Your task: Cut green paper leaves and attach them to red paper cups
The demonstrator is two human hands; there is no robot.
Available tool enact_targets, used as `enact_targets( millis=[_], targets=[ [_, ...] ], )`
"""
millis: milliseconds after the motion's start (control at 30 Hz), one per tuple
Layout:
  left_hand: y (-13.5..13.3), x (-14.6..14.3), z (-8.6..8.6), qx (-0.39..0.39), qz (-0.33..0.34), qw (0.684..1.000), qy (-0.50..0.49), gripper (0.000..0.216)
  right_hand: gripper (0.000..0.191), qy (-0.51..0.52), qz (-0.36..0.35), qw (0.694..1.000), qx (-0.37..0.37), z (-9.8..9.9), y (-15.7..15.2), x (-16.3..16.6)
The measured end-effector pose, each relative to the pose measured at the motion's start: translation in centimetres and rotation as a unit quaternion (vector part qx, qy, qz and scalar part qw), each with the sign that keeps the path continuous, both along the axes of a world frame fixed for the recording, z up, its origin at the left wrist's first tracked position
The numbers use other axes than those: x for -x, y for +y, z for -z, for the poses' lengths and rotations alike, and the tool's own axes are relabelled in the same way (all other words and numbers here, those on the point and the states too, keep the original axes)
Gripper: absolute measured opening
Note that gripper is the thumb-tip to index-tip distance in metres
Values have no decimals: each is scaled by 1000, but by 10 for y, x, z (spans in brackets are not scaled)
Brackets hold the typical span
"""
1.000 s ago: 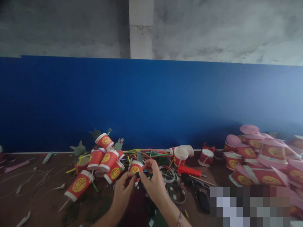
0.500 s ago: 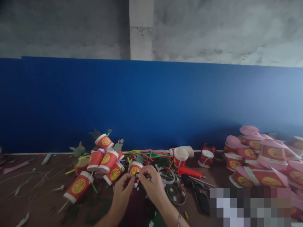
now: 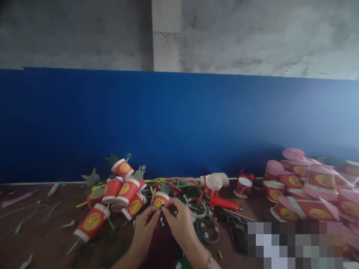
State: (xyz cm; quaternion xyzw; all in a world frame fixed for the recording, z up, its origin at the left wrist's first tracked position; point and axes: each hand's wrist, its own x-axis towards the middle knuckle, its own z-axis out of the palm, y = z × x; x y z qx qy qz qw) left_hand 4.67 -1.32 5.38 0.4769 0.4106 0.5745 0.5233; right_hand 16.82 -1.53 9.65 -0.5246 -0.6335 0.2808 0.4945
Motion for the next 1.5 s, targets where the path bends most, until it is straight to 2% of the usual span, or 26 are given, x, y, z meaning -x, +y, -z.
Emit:
enact_targets(
  millis=[167, 267, 400, 533, 633, 800, 967, 1133, 1267, 1367, 1500],
  targets=[
    [0, 0, 0, 14, 41, 998, -52, 37, 8, -2, -16, 1000, 10, 0, 0, -1],
    [2, 1, -1, 7, 53, 998, -24, 37, 2, 5, -36, 999, 12, -1, 1, -2],
    [5, 3, -2, -52, 44, 996, 52, 34, 30, 45, -48, 997, 36, 0, 4, -4],
    [6, 5, -3, -77, 45, 991, 95, 33, 9, 45, -74, 992, 90, 2, 6, -6],
    [5, 5, -3, -62, 52, 993, 82, 33, 17, 45, -66, 993, 86, 3, 6, -6],
    [2, 4, -4, -16, 59, 998, 23, 37, 20, 45, -56, 995, 70, 4, 7, -6],
    [3, 4, -5, -38, 45, 997, 48, 30, 21, 24, -57, 996, 64, 7, 9, -7],
    [6, 4, -4, -25, 36, 997, 60, 30, 23, -30, -41, 998, 39, 6, 8, -9],
    [8, 5, -2, -36, 11, 997, 66, 27, 14, -122, 21, 989, -79, 2, 2, -8],
    [7, 6, -3, -65, -1, 994, 88, 25, 11, -209, 25, 967, -145, -1, -4, -6],
    [4, 7, -5, -117, -7, 982, 149, 23, 16, -268, 19, 952, -146, -1, -8, -3]
  ],
)
